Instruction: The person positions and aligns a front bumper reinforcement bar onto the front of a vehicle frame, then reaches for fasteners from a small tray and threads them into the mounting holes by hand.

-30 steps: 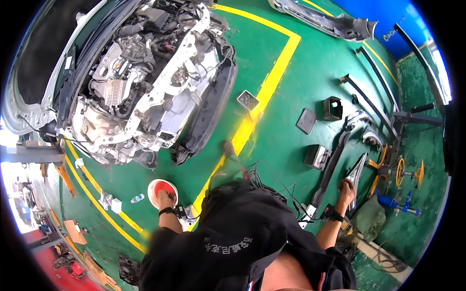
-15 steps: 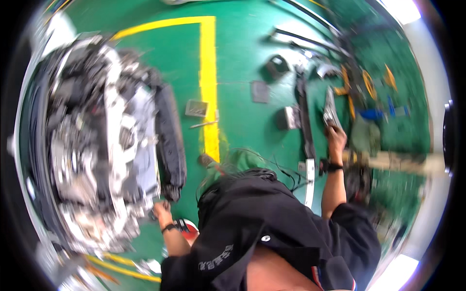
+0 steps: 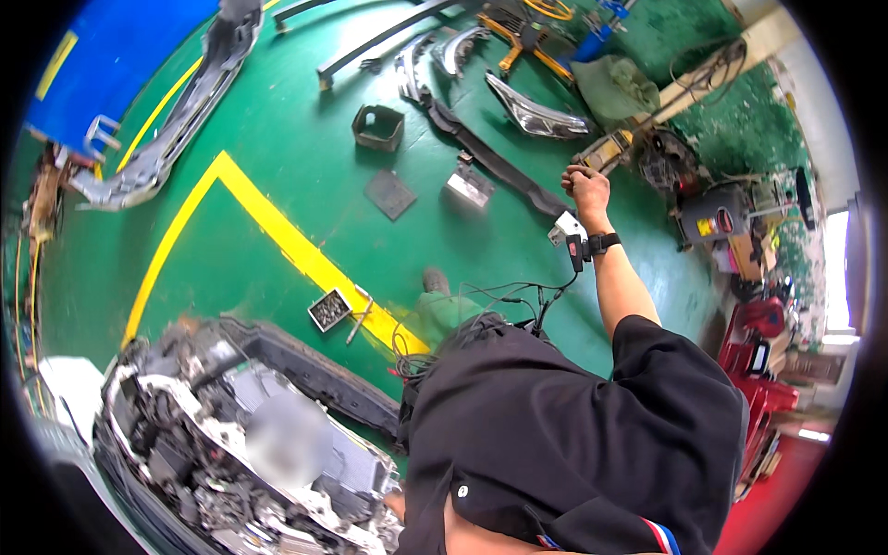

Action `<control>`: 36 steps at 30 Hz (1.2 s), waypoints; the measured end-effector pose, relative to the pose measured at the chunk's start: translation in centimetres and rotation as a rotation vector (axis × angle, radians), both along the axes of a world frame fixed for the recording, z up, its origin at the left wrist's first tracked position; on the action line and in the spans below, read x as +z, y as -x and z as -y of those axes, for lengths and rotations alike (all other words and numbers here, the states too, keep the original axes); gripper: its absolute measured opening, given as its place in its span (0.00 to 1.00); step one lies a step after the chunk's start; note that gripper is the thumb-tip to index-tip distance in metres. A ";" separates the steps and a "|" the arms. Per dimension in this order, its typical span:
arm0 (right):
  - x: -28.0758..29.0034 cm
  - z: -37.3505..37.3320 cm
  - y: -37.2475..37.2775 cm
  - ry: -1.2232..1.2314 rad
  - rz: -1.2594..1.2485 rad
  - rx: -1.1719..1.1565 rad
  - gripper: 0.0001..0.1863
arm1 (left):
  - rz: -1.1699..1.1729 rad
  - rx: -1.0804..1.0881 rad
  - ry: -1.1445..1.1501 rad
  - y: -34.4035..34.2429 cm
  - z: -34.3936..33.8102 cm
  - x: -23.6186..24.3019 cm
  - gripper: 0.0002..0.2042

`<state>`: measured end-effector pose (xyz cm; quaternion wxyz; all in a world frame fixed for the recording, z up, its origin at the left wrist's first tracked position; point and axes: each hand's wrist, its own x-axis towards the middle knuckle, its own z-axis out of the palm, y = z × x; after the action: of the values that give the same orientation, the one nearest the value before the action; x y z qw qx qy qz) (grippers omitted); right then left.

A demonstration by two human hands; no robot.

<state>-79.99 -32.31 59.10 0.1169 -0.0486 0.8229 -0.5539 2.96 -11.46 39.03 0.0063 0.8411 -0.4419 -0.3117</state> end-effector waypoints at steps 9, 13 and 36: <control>-10.6 -13.3 12.3 0.442 0.570 -0.853 0.05 | -0.426 0.054 0.321 5.2 25.0 5.3 0.15; -15.9 -20.9 12.9 -0.076 0.040 -0.457 0.05 | -0.628 0.395 0.180 10.9 34.0 6.2 0.14; -6.2 -33.1 -55.1 -0.765 0.303 -1.681 0.06 | -0.838 -1.567 -0.185 59.2 77.4 0.0 0.03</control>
<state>-24.91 0.80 52.94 -0.2077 0.6769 0.6904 -0.1485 -56.22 -88.90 39.05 -0.1155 0.1118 -0.8243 -0.5429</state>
